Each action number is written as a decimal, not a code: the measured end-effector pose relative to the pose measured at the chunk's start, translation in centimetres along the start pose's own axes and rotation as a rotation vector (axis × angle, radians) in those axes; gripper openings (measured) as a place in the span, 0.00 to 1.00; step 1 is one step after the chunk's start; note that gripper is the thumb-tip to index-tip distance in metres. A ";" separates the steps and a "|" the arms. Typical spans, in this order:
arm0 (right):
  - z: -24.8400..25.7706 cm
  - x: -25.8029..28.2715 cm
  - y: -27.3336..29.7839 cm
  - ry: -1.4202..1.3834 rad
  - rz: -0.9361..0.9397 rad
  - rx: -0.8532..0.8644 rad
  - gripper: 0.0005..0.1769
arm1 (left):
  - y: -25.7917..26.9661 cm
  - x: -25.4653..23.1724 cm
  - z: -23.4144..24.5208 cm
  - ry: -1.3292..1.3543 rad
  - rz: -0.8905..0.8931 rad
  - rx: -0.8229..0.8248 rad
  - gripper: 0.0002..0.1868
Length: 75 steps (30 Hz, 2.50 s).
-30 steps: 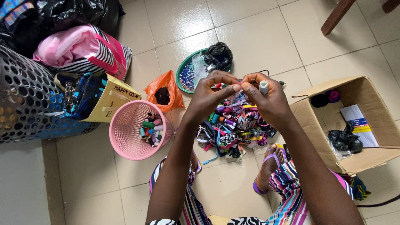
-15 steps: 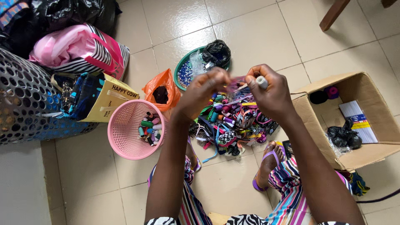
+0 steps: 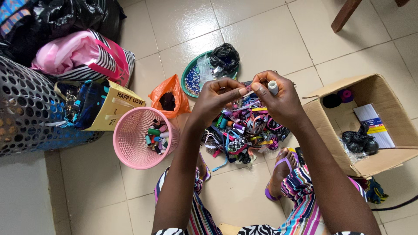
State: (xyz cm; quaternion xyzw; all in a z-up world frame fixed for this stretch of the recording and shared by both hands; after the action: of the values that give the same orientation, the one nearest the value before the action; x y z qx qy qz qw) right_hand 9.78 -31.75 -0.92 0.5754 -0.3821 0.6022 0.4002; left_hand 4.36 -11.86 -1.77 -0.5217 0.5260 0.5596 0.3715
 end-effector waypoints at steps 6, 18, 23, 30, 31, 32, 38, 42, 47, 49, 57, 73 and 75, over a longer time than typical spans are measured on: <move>-0.4 0.5 -0.2 0.398 0.299 -0.108 0.09 | -0.3 1.5 0.9 0.267 0.024 0.193 0.09; -1.7 0.1 0.2 -0.229 0.041 0.044 0.07 | -0.3 1.9 2.1 0.699 -0.012 0.037 0.08; -2.0 1.3 1.3 -0.221 0.062 -0.114 0.09 | 1.6 2.3 1.3 0.698 0.016 -0.019 0.06; -1.6 0.6 2.3 -0.093 -0.008 -0.010 0.11 | 2.3 2.3 -0.1 0.544 -0.060 -0.009 0.09; -1.6 0.3 1.9 -0.113 0.031 0.022 0.11 | 2.1 2.2 -0.3 0.515 -0.087 0.022 0.10; -1.7 -0.1 1.9 -0.135 0.059 0.051 0.11 | 2.2 2.3 -0.4 0.519 -0.071 0.013 0.10; -1.1 -1.7 0.6 -0.143 -0.053 0.076 0.10 | 0.6 3.0 -0.3 0.439 -0.044 -0.006 0.10; -0.4 -1.4 0.3 -0.119 -0.044 0.005 0.10 | -0.4 2.7 0.1 0.294 -0.030 -0.010 0.13; -0.6 0.7 -0.1 0.164 0.195 -0.051 0.11 | -1.0 2.6 0.1 0.103 -0.084 -0.018 0.17; -0.7 1.3 -0.3 0.363 0.190 -0.077 0.12 | -1.5 3.2 0.4 0.086 -0.108 -0.044 0.15; -0.9 1.4 -0.5 0.352 0.113 -0.065 0.11 | -2.3 4.3 0.9 0.233 -0.095 -0.024 0.14; -0.8 1.0 -0.7 0.509 0.520 -0.201 0.06 | -1.8 3.7 -0.3 0.173 -0.069 0.059 0.12; -0.8 0.9 -0.7 0.486 0.497 -0.187 0.06 | -2.2 3.4 0.3 0.165 -0.121 -0.022 0.09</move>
State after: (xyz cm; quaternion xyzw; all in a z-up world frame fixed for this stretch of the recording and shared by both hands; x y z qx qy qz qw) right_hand 10.08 -30.67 -0.11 0.2661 -0.4575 0.7628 0.3715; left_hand 5.82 -11.68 -5.56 -0.6008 0.5162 0.4972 0.3541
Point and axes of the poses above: each hand's wrist, its own y-axis away from the middle knuckle, its own z-axis out of the back of the hand, x = y × z, the point moved 1 cm from there along -y, towards the middle knuckle, and after that the axes turned 10 degrees about -x, right-handed, at the moved point
